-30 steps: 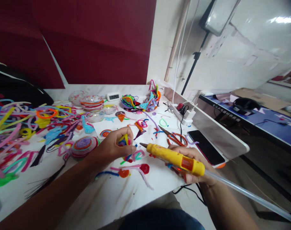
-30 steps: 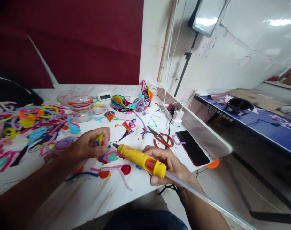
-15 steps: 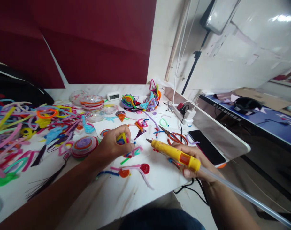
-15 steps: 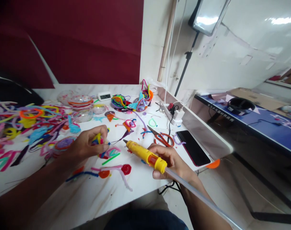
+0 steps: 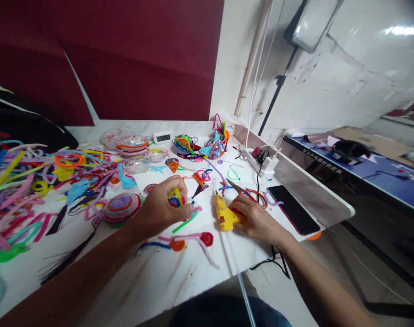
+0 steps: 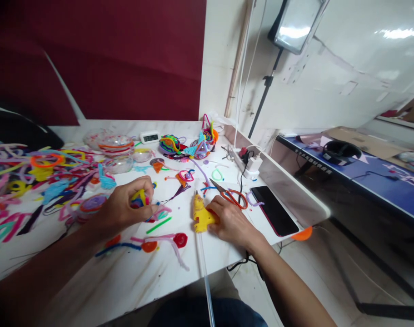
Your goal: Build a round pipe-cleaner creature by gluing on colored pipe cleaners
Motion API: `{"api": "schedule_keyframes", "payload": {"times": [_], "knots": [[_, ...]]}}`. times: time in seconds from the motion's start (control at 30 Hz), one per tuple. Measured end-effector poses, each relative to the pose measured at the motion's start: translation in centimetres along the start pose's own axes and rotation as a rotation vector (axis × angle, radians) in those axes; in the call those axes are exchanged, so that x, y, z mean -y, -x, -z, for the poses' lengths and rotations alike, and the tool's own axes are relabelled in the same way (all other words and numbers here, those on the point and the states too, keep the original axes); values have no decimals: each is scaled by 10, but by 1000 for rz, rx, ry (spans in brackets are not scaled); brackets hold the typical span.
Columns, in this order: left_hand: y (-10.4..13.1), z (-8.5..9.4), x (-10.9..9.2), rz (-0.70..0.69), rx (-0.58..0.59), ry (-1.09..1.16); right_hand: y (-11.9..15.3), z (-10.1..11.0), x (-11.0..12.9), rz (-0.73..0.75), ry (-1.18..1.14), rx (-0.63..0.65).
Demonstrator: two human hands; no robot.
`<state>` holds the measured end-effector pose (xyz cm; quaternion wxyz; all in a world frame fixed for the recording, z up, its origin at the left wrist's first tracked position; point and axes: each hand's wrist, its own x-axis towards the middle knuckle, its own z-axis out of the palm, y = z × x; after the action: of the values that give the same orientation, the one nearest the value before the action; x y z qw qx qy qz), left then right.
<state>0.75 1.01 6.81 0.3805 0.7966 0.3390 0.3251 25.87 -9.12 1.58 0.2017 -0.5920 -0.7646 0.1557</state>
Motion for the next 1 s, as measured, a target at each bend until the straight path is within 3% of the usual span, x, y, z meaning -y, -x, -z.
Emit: {"api": "schedule_keyframes", "payload": {"times": [0.27,0.37,0.53,0.7,1.0], "knots": [[2,-1,-2,-196,-56,-165,-8,2,-3,87,114,31],[4,-4,-3,-235,-71,-199,-5,7,10,102,153,-52],[7,-6,-7,-261,-58,-257,-7,13,52,172,-325,-300],[11,-6,-12,-301,-32,-271,-23,9,79,177,-531,-279],[9,-9,-12,-316,-1,-246,-33,2,77,164,-596,-254]]}}
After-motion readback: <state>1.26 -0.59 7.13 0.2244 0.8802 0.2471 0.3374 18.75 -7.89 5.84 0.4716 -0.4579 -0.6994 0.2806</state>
